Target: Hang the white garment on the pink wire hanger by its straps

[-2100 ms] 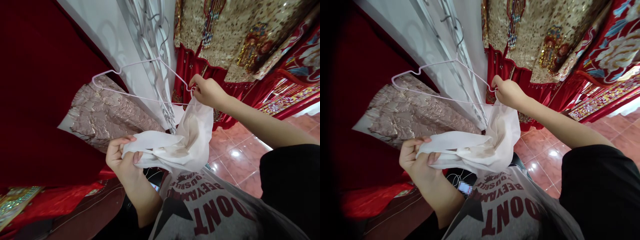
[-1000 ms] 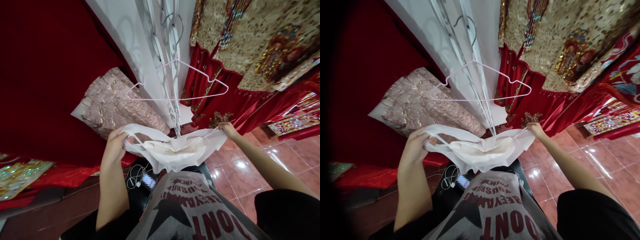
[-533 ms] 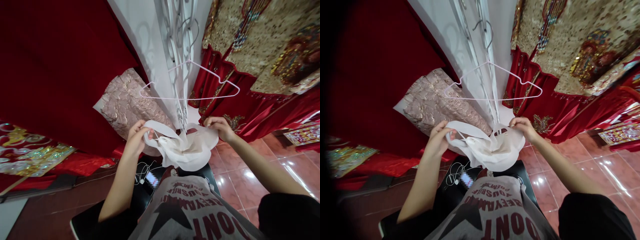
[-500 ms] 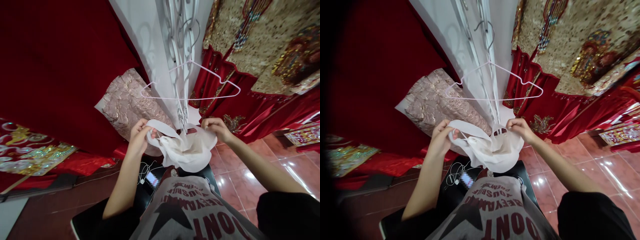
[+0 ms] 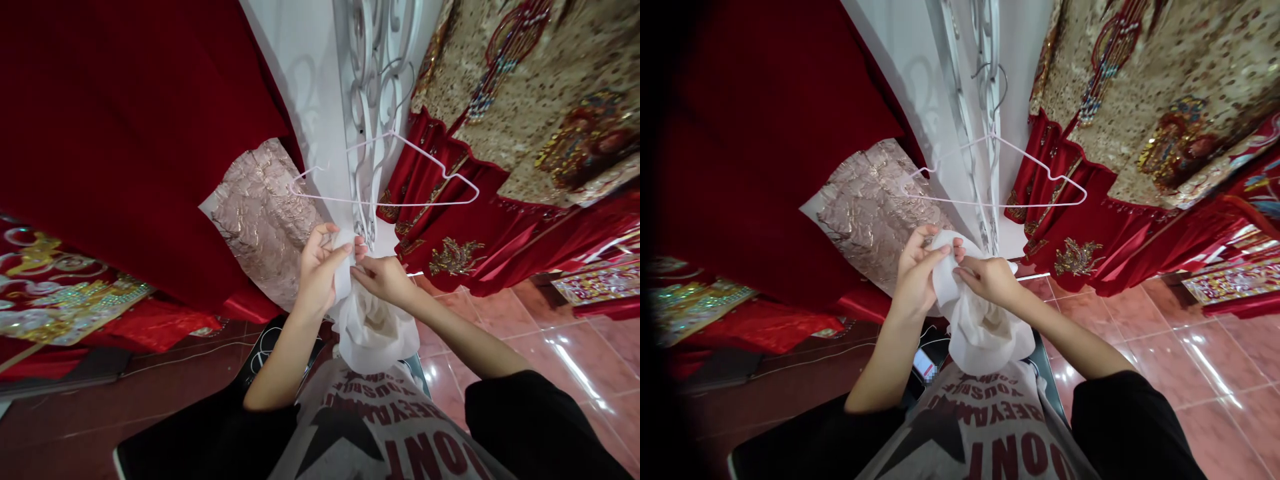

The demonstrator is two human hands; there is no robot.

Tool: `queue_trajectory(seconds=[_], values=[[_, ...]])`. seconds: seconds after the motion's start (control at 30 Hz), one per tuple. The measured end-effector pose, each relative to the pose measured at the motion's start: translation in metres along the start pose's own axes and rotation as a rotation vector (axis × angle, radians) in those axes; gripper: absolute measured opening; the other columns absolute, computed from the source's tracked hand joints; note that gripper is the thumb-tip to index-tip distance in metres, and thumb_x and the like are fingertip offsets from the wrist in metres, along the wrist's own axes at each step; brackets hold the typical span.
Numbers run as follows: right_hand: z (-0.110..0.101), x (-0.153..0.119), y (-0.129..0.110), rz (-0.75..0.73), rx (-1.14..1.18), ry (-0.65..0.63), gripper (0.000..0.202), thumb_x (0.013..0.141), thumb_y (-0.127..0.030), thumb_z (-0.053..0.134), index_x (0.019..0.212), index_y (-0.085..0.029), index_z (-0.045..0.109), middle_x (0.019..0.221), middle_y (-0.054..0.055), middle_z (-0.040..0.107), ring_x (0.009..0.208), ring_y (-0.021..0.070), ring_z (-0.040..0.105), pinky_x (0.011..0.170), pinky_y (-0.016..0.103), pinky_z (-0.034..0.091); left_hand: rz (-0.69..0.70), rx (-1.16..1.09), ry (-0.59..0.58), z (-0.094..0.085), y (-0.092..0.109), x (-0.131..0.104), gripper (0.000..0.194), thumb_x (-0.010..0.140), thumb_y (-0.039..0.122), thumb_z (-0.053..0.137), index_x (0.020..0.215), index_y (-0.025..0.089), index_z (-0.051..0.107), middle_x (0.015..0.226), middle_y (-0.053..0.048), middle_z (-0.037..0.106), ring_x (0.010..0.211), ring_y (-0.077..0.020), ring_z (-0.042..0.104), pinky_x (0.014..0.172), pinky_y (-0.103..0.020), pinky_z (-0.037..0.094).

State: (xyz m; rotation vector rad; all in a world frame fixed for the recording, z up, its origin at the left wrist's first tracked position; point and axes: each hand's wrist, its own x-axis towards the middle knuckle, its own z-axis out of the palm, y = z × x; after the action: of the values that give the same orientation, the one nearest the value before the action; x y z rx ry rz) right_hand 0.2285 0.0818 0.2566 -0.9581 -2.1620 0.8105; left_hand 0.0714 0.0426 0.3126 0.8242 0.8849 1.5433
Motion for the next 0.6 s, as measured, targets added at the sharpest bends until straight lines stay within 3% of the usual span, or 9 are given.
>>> queue_trajectory(seconds=[0.13, 0.23, 0.3, 0.37, 0.47, 0.6], values=[[-0.011, 0.006, 0.002, -0.03, 0.106, 0.051, 0.033, 0.102, -0.055, 0.062, 0.105, -0.023, 0.072, 0.053, -0.008, 0.042, 0.048, 0.0122, 0.037, 0.057, 0.027, 0.033, 0.145, 0.014, 0.152, -0.021, 0.007, 0.017, 0.056, 0.072, 0.024, 0.091, 0.113, 0.027, 0.053, 0.098, -0.005, 0.079, 0.093, -0.0256, 0.081, 0.077, -0.034, 0.066], [-0.028, 0.026, 0.019, 0.036, 0.145, 0.242, 0.042, 0.102, -0.055, 0.064, 0.127, -0.022, 0.069, 0.052, -0.011, 0.038, 0.049, 0.0132, 0.032, 0.056, 0.028, 0.033, 0.225, -0.036, 0.307, -0.051, 0.019, 0.044, 0.056, 0.076, 0.031, 0.083, 0.122, 0.027, 0.052, 0.11, -0.01, 0.08, 0.109, -0.031, 0.08, 0.083, -0.039, 0.067], [-0.039, 0.045, 0.038, 0.074, 0.112, 0.364, 0.046, 0.103, -0.055, 0.062, 0.133, -0.022, 0.068, 0.052, -0.011, 0.038, 0.05, 0.014, 0.031, 0.058, 0.029, 0.032, 0.18, -0.076, 0.303, -0.069, 0.027, 0.062, 0.06, 0.081, 0.044, 0.075, 0.133, 0.026, 0.05, 0.121, -0.016, 0.079, 0.119, -0.0365, 0.078, 0.087, -0.046, 0.068], [-0.048, 0.063, 0.059, 0.113, 0.051, 0.436, 0.042, 0.101, -0.057, 0.063, 0.121, -0.022, 0.072, 0.052, -0.009, 0.038, 0.052, 0.0137, 0.032, 0.058, 0.029, 0.03, 0.177, -0.088, 0.301, -0.082, 0.035, 0.076, 0.07, 0.085, 0.051, 0.065, 0.146, 0.026, 0.045, 0.131, -0.019, 0.076, 0.125, -0.0405, 0.075, 0.091, -0.054, 0.067], [-0.053, 0.078, 0.081, 0.138, 0.02, 0.448, 0.044, 0.098, -0.064, 0.065, 0.088, -0.021, 0.068, 0.054, -0.006, 0.04, 0.053, 0.012, 0.033, 0.057, 0.029, 0.026, 0.243, -0.06, 0.316, -0.088, 0.049, 0.093, 0.081, 0.086, 0.046, 0.052, 0.162, 0.027, 0.03, 0.138, -0.02, 0.073, 0.127, -0.0415, 0.074, 0.095, -0.061, 0.064], [-0.053, 0.076, 0.086, 0.076, 0.123, 0.386, 0.055, 0.097, -0.073, 0.061, 0.081, -0.02, 0.063, 0.06, -0.003, 0.046, 0.056, 0.0118, 0.037, 0.057, 0.028, 0.026, 0.309, 0.027, 0.252, -0.08, 0.076, 0.123, 0.093, 0.087, 0.04, 0.05, 0.172, 0.027, 0.015, 0.135, -0.015, 0.075, 0.126, -0.0384, 0.073, 0.1, -0.063, 0.061]])
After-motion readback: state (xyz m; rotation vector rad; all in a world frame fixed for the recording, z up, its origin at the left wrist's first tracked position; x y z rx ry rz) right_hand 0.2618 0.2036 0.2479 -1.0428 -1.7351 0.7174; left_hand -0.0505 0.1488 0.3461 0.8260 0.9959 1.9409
